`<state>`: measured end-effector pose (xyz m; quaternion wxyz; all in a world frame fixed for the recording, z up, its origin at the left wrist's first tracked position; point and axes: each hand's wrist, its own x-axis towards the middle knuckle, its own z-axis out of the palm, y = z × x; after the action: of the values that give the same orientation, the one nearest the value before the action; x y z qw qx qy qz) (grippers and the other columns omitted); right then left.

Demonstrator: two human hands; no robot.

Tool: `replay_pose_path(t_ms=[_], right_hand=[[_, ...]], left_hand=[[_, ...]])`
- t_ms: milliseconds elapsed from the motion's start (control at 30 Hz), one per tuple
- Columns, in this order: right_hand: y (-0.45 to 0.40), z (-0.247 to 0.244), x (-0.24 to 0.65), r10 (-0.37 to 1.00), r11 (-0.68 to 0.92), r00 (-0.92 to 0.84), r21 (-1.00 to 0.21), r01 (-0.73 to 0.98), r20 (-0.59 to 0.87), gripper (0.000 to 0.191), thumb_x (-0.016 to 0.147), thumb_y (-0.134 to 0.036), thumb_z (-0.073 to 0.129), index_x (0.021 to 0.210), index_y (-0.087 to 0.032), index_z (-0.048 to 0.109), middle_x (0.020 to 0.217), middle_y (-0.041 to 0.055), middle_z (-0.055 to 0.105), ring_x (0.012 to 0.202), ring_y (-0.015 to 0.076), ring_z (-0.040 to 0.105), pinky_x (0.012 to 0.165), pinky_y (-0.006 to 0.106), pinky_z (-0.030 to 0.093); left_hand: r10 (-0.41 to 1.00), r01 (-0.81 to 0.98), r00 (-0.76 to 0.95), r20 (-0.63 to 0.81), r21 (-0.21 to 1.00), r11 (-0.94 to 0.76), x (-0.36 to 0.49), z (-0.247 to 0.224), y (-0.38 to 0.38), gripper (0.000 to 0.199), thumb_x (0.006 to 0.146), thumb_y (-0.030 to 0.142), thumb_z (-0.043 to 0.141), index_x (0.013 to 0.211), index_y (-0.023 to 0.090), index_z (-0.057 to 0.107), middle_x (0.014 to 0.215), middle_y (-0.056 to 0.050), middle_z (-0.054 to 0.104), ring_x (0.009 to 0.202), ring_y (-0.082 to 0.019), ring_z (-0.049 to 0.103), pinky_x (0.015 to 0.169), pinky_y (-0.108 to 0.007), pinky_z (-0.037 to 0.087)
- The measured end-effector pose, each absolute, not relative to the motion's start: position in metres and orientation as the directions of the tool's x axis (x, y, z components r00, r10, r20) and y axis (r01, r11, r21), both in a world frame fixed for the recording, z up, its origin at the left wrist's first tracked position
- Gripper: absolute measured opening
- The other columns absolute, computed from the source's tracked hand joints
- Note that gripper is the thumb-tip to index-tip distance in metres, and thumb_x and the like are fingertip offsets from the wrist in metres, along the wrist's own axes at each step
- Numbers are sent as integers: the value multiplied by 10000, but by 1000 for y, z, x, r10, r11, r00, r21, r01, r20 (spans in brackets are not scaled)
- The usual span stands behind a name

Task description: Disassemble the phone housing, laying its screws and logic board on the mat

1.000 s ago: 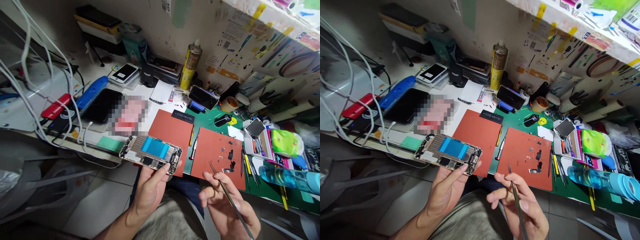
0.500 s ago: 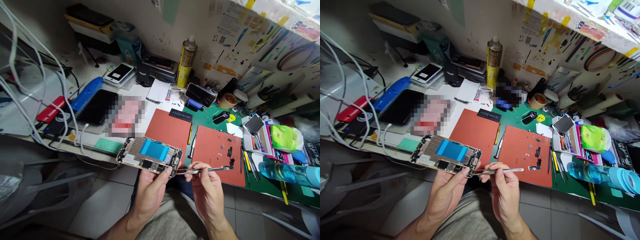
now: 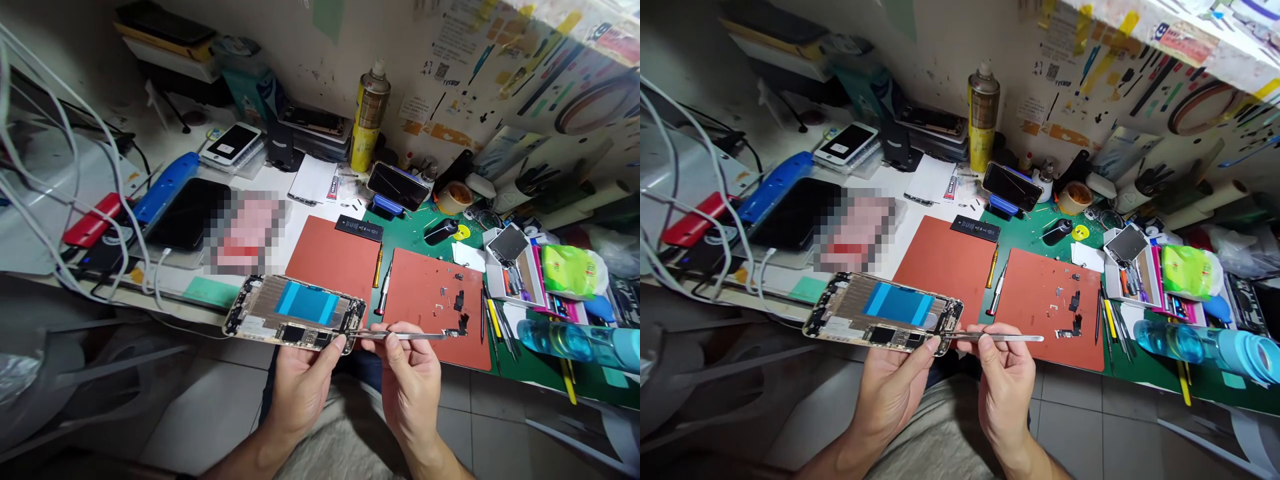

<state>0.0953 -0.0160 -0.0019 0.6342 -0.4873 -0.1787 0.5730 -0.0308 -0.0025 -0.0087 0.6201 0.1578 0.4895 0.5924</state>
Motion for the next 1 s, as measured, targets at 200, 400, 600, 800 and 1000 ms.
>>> replay_pose_path(t_ms=[200, 400, 600, 800, 1000], right_hand=[[-16, -3, 94, 903, -123, 285, -828, -547, -322, 204, 897, -342, 899, 994, -215, 771, 998, 86, 846, 768, 219, 818, 771, 386, 708], [-15, -3, 94, 899, -129, 290, -832, -539, -327, 229, 891, -363, 901, 998, -220, 758, 999, 82, 844, 762, 225, 816, 764, 395, 708], [-14, -3, 94, 894, -141, 293, -833, -534, -339, 239, 878, -374, 909, 977, -218, 756, 998, 83, 843, 780, 232, 817, 784, 407, 709], [-11, -2, 93, 891, -150, 277, -809, -568, -360, 233, 866, -351, 922, 972, -208, 772, 990, 84, 844, 770, 222, 814, 792, 399, 707], [-10, -2, 95, 883, -178, 257, -785, -593, -394, 228, 856, -341, 933, 965, -208, 784, 952, 60, 833, 749, 210, 808, 781, 386, 708]], left_hand=[[896, -560, -193, -400, 795, 234, -30, -10, -3, 741, 773, 323, 964, 1443, 279, 651, 1115, -56, 841, 1097, -278, 793, 1026, -422, 642], [896, -519, -203, -395, 819, 244, -29, -12, -4, 720, 777, 360, 960, 1428, 248, 674, 1067, -67, 849, 1041, -279, 806, 1000, -401, 648], [907, -487, -195, -374, 840, 241, -29, -18, -7, 678, 814, 364, 938, 1431, 253, 679, 1063, -54, 852, 1033, -266, 810, 1002, -365, 644], [907, -479, -204, -368, 846, 236, -28, -18, -7, 497, 810, 379, 942, 1255, 234, 774, 1082, -57, 852, 1054, -263, 807, 1003, -353, 650], [914, -483, -197, -354, 846, 223, -29, -19, -7, 330, 833, 348, 927, 1112, 216, 810, 1097, -61, 852, 1046, -258, 812, 997, -339, 653]])
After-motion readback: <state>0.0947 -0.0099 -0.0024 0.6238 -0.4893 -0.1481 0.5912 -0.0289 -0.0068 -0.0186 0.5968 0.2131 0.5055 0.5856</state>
